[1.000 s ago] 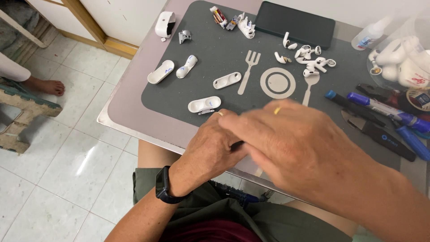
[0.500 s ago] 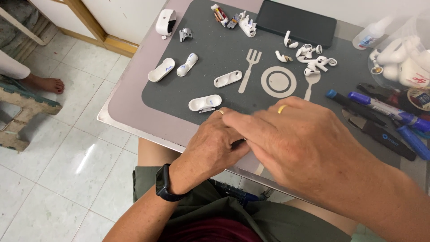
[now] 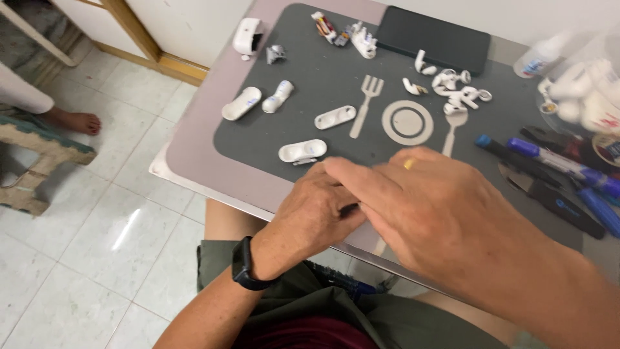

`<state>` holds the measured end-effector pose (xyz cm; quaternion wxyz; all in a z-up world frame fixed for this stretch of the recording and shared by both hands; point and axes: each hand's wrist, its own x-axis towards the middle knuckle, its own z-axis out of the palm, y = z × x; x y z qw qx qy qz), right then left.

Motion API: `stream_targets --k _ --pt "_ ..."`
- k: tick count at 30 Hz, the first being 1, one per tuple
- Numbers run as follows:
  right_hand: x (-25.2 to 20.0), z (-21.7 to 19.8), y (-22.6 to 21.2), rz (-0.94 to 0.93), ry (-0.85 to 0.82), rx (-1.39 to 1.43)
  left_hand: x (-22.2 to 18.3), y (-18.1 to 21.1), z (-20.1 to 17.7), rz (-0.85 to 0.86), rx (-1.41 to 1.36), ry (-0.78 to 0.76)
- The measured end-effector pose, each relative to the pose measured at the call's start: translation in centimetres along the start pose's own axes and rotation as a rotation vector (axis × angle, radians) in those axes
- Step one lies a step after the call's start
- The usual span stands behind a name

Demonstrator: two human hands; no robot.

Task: Assembling small electronic components and plastic housings to create earbuds on a repair bench.

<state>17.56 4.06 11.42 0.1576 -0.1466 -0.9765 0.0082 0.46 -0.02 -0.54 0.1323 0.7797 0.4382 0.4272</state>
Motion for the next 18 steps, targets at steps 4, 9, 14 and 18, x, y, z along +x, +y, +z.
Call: stream_targets --k 4,9,14,18 --pt "0.2 0.6 -0.2 -0.076 0.059 -0.118 0.0 0.1 -0.4 -0.02 -0.064 -0.023" --pt "0.4 0.3 -0.6 0.139 -0.096 -0.041 -0.1 0.0 -0.4 -0.015 -0.043 -0.03" --pt "0.2 1.2 -0.3 0.005 0.084 0.015 0.0 -0.1 -0.3 -0.015 -0.065 -0.036" --pt "0.1 1.8 -0.2 -0.021 0.107 -0.02 -0.3 -0.3 -0.1 -0.043 -0.082 -0.025"
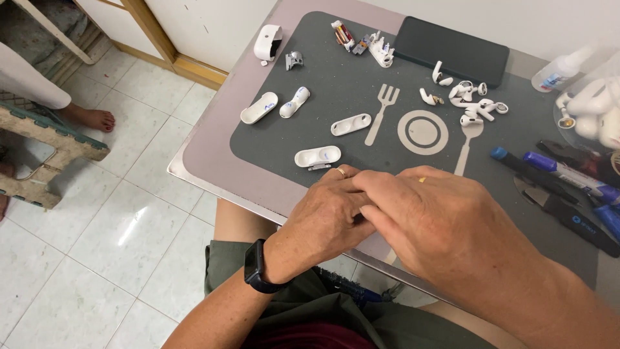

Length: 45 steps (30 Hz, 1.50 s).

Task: Assembling small electronic components and plastic housings to create earbuds on a repair bench.

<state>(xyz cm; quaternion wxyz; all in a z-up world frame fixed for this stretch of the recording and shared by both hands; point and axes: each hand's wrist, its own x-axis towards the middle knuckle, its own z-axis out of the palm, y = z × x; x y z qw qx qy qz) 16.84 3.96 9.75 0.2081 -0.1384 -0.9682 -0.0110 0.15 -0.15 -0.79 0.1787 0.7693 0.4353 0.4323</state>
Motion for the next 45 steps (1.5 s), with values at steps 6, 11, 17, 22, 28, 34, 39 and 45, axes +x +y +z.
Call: stream_targets --k 6,11,17,22,28,34,39,45 --pt "0.1 -0.1 -0.1 0.039 -0.001 0.019 0.0 0.2 -0.1 0.004 0.012 0.01" --pt "0.2 0.0 -0.2 0.033 0.005 0.041 0.0 0.0 0.0 0.012 0.0 0.017" --pt "-0.9 -1.9 0.4 0.205 0.034 0.067 0.6 0.6 -0.7 0.028 0.008 -0.011" --pt "-7.0 -3.7 -0.7 0.667 0.285 0.235 0.7 0.3 -0.6 0.004 -0.077 0.029" --pt "-11.0 1.1 -3.9 1.353 0.489 0.273 0.9 0.7 -1.3 -0.057 -0.12 -0.037" --pt "-13.6 2.5 -3.3 1.042 0.551 0.348 1.5 1.5 -1.0 -0.061 -0.065 -0.046" --pt "-12.6 1.8 -3.0 1.06 0.504 0.38 1.6 1.7 -0.9 -0.094 -0.05 -0.045" --pt "-13.5 2.9 -2.9 1.126 0.701 0.466 1.6 1.7 -0.7 -0.083 -0.016 -0.042"
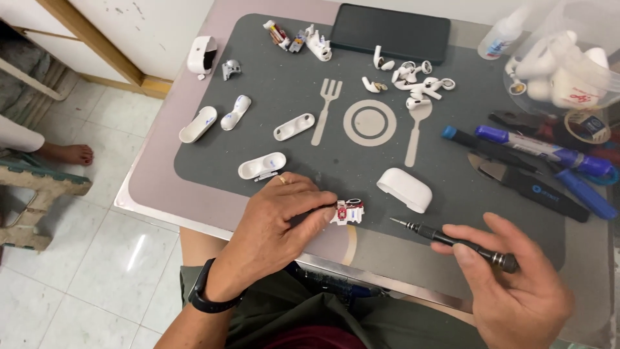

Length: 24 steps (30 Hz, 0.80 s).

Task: Assembling small electronic components and plastic housings to create earbuds on a repair bench.

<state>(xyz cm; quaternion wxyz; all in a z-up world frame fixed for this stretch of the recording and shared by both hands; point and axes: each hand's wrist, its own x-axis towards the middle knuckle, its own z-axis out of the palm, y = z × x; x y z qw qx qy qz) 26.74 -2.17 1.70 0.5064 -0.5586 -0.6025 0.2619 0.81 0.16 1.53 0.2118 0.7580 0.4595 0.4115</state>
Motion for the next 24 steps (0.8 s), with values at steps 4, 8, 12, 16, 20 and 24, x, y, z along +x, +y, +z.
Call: stream_targets --k 4,8,12,16,20,24 --pt "0.0 0.0 0.5 -0.037 -0.005 0.007 0.1 0.0 0.1 0.027 0.001 0.004" --pt "0.1 0.4 0.4 -0.025 0.008 0.077 0.1 0.1 0.0 0.023 -0.001 -0.005" --pt "0.0 1.3 0.2 -0.021 0.012 0.121 0.1 0.2 0.0 0.043 0.003 0.007" --pt "0.0 1.6 0.5 -0.091 -0.011 0.123 0.0 0.0 0.0 0.021 0.003 -0.02" --pt "-0.3 1.5 0.7 -0.053 0.019 0.123 -0.3 -0.7 0.4 0.08 0.039 -0.037" --pt "-0.8 1.4 1.0 0.011 0.061 0.147 -0.4 -0.7 0.6 0.106 0.144 -0.071"
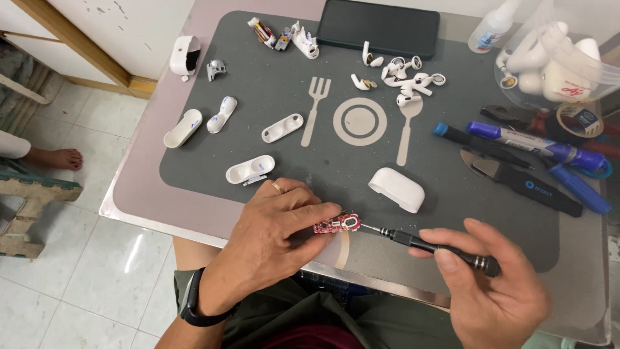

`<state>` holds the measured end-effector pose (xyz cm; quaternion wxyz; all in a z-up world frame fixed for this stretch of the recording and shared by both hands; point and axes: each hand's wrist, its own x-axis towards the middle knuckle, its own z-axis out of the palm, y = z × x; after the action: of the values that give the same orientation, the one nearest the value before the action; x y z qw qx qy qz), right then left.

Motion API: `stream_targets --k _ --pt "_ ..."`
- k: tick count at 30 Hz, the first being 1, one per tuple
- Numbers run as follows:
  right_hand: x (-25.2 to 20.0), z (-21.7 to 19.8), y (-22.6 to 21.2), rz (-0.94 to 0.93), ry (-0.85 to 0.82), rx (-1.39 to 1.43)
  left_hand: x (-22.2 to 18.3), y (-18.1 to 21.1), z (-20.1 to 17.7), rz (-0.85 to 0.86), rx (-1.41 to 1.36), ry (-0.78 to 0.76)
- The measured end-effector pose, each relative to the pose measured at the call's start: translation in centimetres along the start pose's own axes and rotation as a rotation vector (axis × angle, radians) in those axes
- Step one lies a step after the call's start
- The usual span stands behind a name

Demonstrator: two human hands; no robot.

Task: Assembling small electronic components and plastic housings to create earbuds on a repair bench.

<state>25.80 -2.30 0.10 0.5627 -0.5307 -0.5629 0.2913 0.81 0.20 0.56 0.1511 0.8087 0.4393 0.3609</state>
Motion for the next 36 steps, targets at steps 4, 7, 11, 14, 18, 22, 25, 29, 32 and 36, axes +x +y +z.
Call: stream_targets --k 4,7,11,14,18,22,25,29,32,36 --pt "-0.2 0.1 -1.3 0.31 0.087 -0.005 -0.2 -0.3 0.1 0.008 0.005 0.005" --pt "-0.5 -0.6 0.2 0.034 -0.011 -0.015 -0.1 -0.1 0.1 0.021 0.009 0.012" --pt "-0.4 0.0 -1.0 0.218 0.036 0.018 -0.2 -0.2 0.1 0.011 0.022 -0.013" --pt "-0.4 0.1 -0.8 0.213 0.031 0.031 -0.2 -0.2 0.0 0.011 0.017 -0.021" --pt "-0.3 0.0 -0.5 0.192 0.009 0.04 -0.1 -0.2 0.0 0.019 -0.001 -0.004" --pt "-0.2 0.3 -1.1 0.233 0.019 0.044 -0.1 -0.1 0.0 0.017 0.01 -0.002" --pt "-0.1 0.5 -1.3 0.229 0.01 0.018 -0.1 -0.1 0.1 0.014 0.008 0.001" --pt "-0.9 0.5 0.7 0.077 0.008 0.077 0.2 0.5 -0.3 0.011 0.009 0.004" --pt "-1.0 0.5 1.2 0.033 0.053 0.154 0.4 0.5 -0.1 0.038 0.019 0.027" --pt "-1.5 -1.0 -2.1 0.262 0.068 -0.399 -0.1 0.2 0.9 -0.026 0.102 0.196"
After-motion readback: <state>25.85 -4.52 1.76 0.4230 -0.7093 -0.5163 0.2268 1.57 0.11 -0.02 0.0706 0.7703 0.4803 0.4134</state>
